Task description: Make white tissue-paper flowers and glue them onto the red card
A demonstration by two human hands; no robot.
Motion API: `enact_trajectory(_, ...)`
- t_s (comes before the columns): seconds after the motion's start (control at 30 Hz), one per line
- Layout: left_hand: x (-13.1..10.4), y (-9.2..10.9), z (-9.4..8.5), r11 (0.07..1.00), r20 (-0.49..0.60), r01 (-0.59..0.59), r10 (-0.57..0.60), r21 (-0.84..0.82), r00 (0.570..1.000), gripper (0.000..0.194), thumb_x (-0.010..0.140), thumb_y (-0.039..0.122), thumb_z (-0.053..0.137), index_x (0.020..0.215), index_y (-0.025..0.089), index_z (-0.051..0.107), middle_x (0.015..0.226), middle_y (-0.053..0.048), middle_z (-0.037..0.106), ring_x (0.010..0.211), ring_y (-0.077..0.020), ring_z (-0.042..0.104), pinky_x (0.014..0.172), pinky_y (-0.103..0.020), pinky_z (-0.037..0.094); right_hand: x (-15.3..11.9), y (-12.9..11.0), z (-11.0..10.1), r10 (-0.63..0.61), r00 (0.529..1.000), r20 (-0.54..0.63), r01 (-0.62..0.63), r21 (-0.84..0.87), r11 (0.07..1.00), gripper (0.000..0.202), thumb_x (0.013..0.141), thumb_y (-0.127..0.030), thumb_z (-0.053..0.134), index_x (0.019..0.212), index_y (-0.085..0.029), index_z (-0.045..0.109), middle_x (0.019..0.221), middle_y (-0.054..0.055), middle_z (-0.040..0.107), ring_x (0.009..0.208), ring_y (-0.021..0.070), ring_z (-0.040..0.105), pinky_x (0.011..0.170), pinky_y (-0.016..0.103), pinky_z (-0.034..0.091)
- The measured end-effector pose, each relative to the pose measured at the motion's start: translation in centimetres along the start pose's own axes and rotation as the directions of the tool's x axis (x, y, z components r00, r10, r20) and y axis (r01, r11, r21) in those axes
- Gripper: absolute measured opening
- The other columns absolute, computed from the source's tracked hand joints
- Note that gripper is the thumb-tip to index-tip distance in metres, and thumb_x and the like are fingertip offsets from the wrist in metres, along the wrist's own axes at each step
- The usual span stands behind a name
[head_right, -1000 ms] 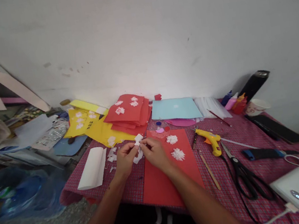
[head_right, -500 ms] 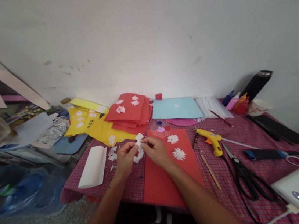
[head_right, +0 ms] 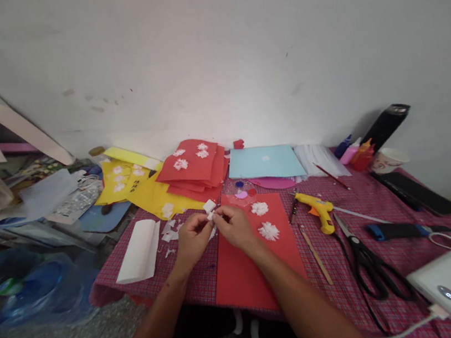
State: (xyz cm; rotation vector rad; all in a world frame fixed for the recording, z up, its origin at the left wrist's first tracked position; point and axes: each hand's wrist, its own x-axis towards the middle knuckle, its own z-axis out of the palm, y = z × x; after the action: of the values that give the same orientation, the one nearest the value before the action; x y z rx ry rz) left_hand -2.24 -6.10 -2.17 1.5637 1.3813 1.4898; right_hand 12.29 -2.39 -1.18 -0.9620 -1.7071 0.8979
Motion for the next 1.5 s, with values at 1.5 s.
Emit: enact_trajectory(1.5, -0.36, -0.27, 0.26, 0.995, -0.087, -0.084, 0.088, 0.051, 0.992, 0.015, 0.088, 0.022, 0.06, 0.103, 0.021, 0.063, 0.095, -0.005, 0.068, 0.086, -0.0172, 0.065, 0.079, -0.029, 0.05, 0.34, -0.31, -0.24, 0.191, 0.973, 0.131, -0.208, 0.129, 0.97, 0.026, 0.08, -0.038, 0.06, 0.064, -0.019, 0.055, 0.058, -0.004, 0.05, 0.054, 0.0119, 0.043, 0.052, 0.024, 0.034)
